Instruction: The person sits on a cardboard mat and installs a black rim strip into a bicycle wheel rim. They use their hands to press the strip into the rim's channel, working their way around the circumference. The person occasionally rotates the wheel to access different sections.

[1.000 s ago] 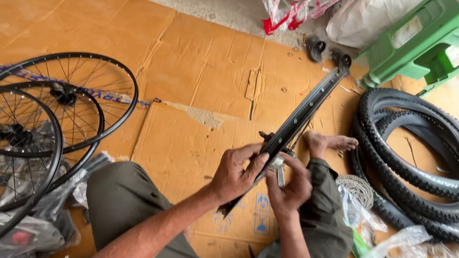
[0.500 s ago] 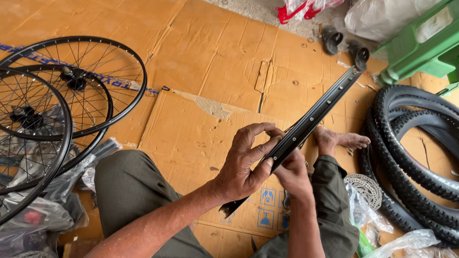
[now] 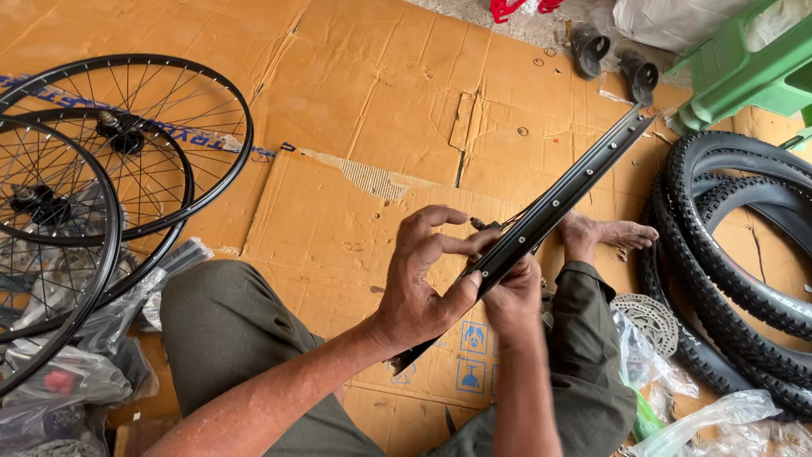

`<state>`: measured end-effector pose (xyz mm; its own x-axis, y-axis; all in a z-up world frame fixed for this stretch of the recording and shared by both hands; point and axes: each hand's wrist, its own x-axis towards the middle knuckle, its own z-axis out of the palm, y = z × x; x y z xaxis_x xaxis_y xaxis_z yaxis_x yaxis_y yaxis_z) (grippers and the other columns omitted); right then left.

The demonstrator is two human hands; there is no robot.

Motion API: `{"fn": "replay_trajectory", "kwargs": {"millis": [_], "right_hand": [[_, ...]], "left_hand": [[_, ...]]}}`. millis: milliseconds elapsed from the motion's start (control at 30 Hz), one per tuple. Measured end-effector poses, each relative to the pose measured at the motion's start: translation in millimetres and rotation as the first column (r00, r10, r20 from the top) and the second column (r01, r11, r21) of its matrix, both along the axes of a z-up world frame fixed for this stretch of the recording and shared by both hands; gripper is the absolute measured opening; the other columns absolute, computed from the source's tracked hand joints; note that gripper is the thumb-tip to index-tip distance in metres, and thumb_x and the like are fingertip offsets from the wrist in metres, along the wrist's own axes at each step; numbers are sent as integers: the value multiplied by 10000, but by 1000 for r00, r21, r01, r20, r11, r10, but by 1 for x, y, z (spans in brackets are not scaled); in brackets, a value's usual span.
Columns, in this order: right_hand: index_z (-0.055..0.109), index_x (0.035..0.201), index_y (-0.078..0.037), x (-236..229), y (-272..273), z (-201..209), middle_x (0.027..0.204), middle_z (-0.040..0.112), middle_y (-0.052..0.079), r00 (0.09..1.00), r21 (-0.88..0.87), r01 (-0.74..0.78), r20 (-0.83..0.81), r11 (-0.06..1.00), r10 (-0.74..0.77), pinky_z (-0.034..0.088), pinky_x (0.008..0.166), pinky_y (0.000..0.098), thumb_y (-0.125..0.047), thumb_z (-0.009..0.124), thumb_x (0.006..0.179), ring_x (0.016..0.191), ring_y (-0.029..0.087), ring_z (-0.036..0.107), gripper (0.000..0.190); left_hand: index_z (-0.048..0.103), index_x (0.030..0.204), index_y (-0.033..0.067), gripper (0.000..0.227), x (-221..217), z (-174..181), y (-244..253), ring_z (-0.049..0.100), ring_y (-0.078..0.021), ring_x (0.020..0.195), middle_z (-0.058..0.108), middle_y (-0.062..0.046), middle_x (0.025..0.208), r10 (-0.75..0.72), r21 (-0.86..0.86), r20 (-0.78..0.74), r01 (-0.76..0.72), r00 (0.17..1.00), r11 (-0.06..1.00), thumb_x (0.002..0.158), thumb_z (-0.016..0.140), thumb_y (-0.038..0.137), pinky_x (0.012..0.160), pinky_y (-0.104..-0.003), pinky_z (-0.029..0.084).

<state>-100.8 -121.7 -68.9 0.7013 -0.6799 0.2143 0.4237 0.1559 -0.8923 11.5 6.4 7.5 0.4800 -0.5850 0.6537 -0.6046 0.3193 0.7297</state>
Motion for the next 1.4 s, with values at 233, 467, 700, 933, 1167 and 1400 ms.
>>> {"fn": "replay_trajectory", "kwargs": {"millis": [233, 467, 700, 933, 1167, 1400], "right_hand": [[655, 1176, 20, -12, -23, 4, 1114, 670, 66, 979, -254, -195, -102, 947, 175, 532, 891, 305, -59, 754, 952, 1009, 149, 636, 258], [602, 1221, 11, -21, -33, 20, 1093, 659, 41, 906, -21, -311, -309, 950, 290, 572, 867, 327, 37, 775, 785, 1008, 143, 653, 471], [586, 1207, -2, -2, 11, 19, 1117, 704, 93, 941, -479, 280, -36, 832, -337, 585, 933, 313, 15, 719, 935, 1045, 156, 702, 304], [545, 1142, -31, 19, 8, 36, 1181, 681, 104, 934, -304, 345, 208, 888, -292, 543, 1046, 324, -59, 492, 1054, 1131, 167, 660, 107], [643, 1113, 14, -10, 10, 24, 1032, 656, 92, 728, -643, 529, 10, 554, -685, 475, 769, 277, -29, 682, 1013, 922, 144, 608, 115], [690, 1191, 62, -26, 8, -15, 1031, 635, 34, 946, -334, 304, -8, 892, -325, 431, 765, 207, -171, 695, 1029, 871, 83, 530, 284]], "left_hand": [[658, 1275, 108, 339, 5, 2, 0, 469, -320, 1421, 553, -127, 1436, -75, 10, 155, 74, 985, 997, 945, 700, 176, 1236, -482, 360], [579, 1418, 51, 497, 7, 4, -4, 519, -325, 1387, 562, -143, 1445, -71, 57, 42, 69, 997, 996, 983, 712, 251, 1189, -438, 420], [552, 1404, 31, 545, 0, -1, -9, 547, -311, 1342, 572, -143, 1410, -13, 7, -32, 13, 999, 1000, 961, 744, 283, 1162, -422, 434], [648, 1290, -20, 316, 6, -7, -13, 768, -216, 974, 765, -124, 1033, -288, 65, -233, 311, 929, 948, 1047, 628, 181, 878, -316, 598], [560, 1420, -31, 410, 5, 1, -3, 732, -235, 1050, 738, -152, 1131, -345, 42, -208, 361, 915, 932, 1059, 566, 163, 932, -323, 571], [606, 1394, -4, 424, 3, 1, 0, 550, -318, 1298, 562, -156, 1376, -195, 9, 64, 195, 979, 981, 979, 572, 80, 1145, -431, 446]]}}
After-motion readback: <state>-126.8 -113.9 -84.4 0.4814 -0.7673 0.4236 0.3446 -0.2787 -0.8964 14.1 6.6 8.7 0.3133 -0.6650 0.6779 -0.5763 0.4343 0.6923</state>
